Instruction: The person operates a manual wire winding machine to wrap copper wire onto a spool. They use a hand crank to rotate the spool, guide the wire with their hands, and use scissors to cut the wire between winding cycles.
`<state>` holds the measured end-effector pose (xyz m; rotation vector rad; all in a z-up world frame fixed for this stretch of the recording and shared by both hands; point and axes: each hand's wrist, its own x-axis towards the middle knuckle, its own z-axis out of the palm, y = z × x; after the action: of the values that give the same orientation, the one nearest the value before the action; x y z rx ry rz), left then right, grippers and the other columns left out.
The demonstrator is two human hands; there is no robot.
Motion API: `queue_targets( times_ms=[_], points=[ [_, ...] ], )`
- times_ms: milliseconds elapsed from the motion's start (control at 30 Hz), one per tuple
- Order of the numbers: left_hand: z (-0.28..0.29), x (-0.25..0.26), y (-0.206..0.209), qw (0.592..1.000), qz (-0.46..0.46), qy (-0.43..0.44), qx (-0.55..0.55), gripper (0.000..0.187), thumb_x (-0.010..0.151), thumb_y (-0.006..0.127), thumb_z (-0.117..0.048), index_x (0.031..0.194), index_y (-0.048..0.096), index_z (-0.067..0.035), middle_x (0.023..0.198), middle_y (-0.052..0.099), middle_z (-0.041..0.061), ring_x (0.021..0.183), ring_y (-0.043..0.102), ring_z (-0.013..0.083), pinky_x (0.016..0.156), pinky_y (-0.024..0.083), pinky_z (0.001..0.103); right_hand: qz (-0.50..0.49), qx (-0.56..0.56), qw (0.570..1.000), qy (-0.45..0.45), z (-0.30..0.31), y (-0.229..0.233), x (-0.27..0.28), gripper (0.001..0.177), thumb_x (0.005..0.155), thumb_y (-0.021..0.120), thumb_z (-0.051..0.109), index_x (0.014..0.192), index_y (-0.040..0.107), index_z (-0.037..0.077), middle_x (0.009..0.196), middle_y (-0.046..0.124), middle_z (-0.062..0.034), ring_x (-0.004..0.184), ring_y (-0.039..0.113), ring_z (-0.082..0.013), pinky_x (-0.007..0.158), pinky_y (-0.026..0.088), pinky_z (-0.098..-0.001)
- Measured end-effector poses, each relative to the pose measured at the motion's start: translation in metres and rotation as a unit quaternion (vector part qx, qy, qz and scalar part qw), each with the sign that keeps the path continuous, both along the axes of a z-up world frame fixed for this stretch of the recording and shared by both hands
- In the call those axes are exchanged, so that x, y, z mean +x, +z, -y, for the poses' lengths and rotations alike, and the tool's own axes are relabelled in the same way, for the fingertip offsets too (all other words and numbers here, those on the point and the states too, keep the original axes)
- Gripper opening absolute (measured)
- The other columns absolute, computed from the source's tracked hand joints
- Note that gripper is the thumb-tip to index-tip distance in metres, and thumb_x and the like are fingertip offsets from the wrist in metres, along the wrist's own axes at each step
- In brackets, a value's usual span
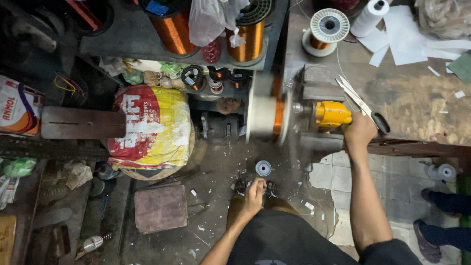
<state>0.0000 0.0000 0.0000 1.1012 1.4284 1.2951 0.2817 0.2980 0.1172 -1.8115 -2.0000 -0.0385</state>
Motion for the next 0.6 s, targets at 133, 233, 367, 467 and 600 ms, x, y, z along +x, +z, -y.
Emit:
queue_targets(
  times_ms=[133,233,367,467,600],
  points=[
    [0.000,0.000,0.007,1.000,0.017,-0.002,-0.001,0.039,0.112,0.042,-0.039,0.100,0.058,-0.005,0.074,0.051,0.002,0.066,0.049,0.0108,0.062,0.044,0.029,0.078,0.081,0.994,0.001,0.028,-0.020,0.011,0.013,0.093,0.068,0.012,0.081,0.072,0.014,0.084,0.067,-0.0070,0.082,0.065,-0.0289,0.075,0.051,-0.0426],
    [-0.003,0.001,0.013,0.999,0.018,-0.001,0.033,0.039,0.113,0.042,-0.037,0.099,0.057,-0.004,0.077,0.052,0.001,0.068,0.050,0.0099,0.063,0.045,0.029,0.040,0.104,0.993,0.038,0.050,-0.012,0.008,0.010,0.088,0.067,0.011,0.084,0.073,0.017,0.085,0.066,-0.0037,0.081,0.063,-0.0293,0.070,0.049,-0.0426],
    [0.003,-0.001,0.018,1.000,0.016,-0.006,0.001,0.037,0.111,0.043,-0.036,0.098,0.058,-0.005,0.072,0.053,0.001,0.063,0.050,0.0092,0.059,0.044,0.028,0.037,0.129,0.990,0.040,0.077,0.023,-0.002,0.006,0.083,0.072,0.012,0.079,0.069,0.016,0.080,0.063,-0.0036,0.077,0.060,-0.0287,0.068,0.047,-0.0424],
    [0.002,-0.003,0.018,1.000,0.019,-0.002,-0.015,0.034,0.109,0.044,-0.033,0.099,0.059,-0.005,0.074,0.055,0.002,0.063,0.051,0.0104,0.057,0.043,0.029,0.020,0.155,0.987,0.046,0.096,0.053,-0.003,0.016,0.089,0.076,0.012,0.077,0.065,0.013,0.078,0.061,-0.0047,0.076,0.058,-0.0290,0.067,0.045,-0.0429],
    [0.008,-0.005,0.015,0.999,-0.038,0.000,-0.001,0.033,0.111,0.043,-0.031,0.100,0.059,-0.004,0.080,0.059,0.003,0.067,0.054,0.0116,0.061,0.046,0.029,0.035,0.179,0.983,0.027,0.113,0.085,-0.003,0.035,0.097,0.080,0.012,0.071,0.057,0.009,0.076,0.056,-0.0078,0.074,0.056,-0.0305,0.068,0.043,-0.0437]
  ],
)
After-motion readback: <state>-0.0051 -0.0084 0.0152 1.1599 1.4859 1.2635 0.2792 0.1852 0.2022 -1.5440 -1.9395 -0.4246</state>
